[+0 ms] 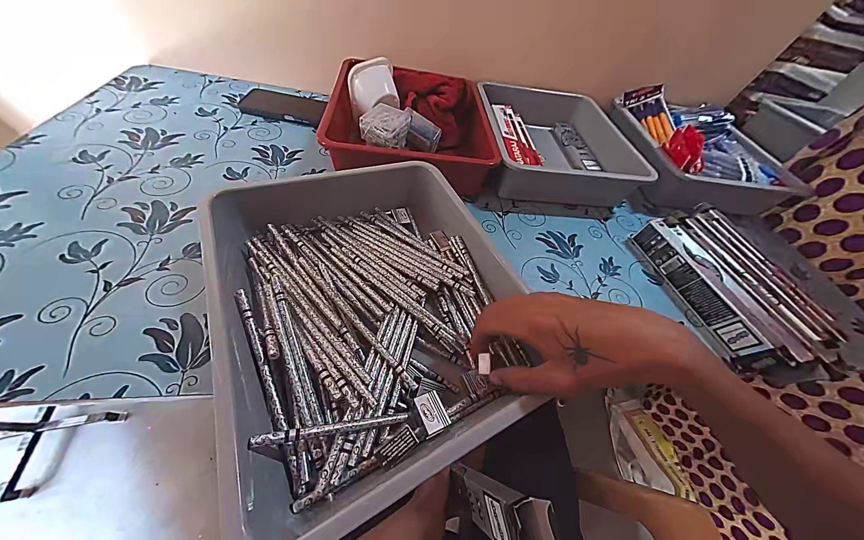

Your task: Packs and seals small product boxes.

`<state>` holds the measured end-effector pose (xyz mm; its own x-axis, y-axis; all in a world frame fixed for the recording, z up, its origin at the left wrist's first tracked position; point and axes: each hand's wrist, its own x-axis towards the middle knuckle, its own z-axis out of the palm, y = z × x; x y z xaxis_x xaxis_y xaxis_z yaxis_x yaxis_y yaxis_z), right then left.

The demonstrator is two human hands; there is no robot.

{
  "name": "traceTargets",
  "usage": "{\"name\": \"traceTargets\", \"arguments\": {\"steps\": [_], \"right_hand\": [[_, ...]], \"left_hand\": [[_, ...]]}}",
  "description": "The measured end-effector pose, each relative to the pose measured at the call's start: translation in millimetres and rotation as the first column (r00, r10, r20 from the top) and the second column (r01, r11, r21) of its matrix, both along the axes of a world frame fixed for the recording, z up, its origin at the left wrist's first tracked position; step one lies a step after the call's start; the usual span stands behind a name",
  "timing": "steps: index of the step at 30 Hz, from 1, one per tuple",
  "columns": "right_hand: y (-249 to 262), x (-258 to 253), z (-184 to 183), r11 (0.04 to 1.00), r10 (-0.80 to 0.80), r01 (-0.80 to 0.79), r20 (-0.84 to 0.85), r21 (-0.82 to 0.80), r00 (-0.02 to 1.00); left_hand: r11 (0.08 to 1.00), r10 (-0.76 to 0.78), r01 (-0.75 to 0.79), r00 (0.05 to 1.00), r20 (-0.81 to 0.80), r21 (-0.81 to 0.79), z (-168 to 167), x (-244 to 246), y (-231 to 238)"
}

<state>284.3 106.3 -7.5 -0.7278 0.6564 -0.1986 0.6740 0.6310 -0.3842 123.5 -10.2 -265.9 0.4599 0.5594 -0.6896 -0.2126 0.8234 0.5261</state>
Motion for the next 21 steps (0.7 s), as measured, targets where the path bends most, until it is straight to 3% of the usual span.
{"name": "traceTargets", "arguments": {"steps": [3, 7, 10, 13, 15, 18, 21], "right_hand": [[-19, 10, -6, 0.975, -0.030, 0.088, -0.278, 0.202, 0.960], [-89, 26, -5, 0.871, -0.099, 0.352, -0.580, 0.342, 0.809], [-156, 26, -7, 0.851, -0.201, 0.440, -0.596, 0.287, 0.778], [-204, 0, -31, 0.867, -0.299, 0.484, -0.650, 0.121, 0.699], [-221, -19, -52, 0.813, -0.352, 0.568, -0.672, 0.125, 0.652], [-231, -33, -72, 0.657, -0.460, 0.725, -0.652, 0.207, 0.603], [-229, -33, -82, 0.567, -0.519, 0.790, -0.644, 0.233, 0.563]], "left_hand": [[0.998, 0.007, -0.010, 0.999, 0.050, 0.061, -7, -5, 0], [0.994, 0.099, -0.099, 0.995, 0.011, 0.035, -3, -3, 5], [0.999, 0.024, -0.022, 0.996, -0.085, 0.024, 23, -7, 9], [1.000, 0.026, -0.025, 0.995, -0.093, 0.014, 11, -6, 8], [0.998, 0.057, -0.059, 0.994, -0.094, -0.026, 11, -4, 7], [0.986, 0.100, -0.118, 0.983, -0.151, -0.114, 18, 2, 8], [0.987, 0.111, -0.128, 0.982, -0.155, -0.099, 14, 2, 8]]}}
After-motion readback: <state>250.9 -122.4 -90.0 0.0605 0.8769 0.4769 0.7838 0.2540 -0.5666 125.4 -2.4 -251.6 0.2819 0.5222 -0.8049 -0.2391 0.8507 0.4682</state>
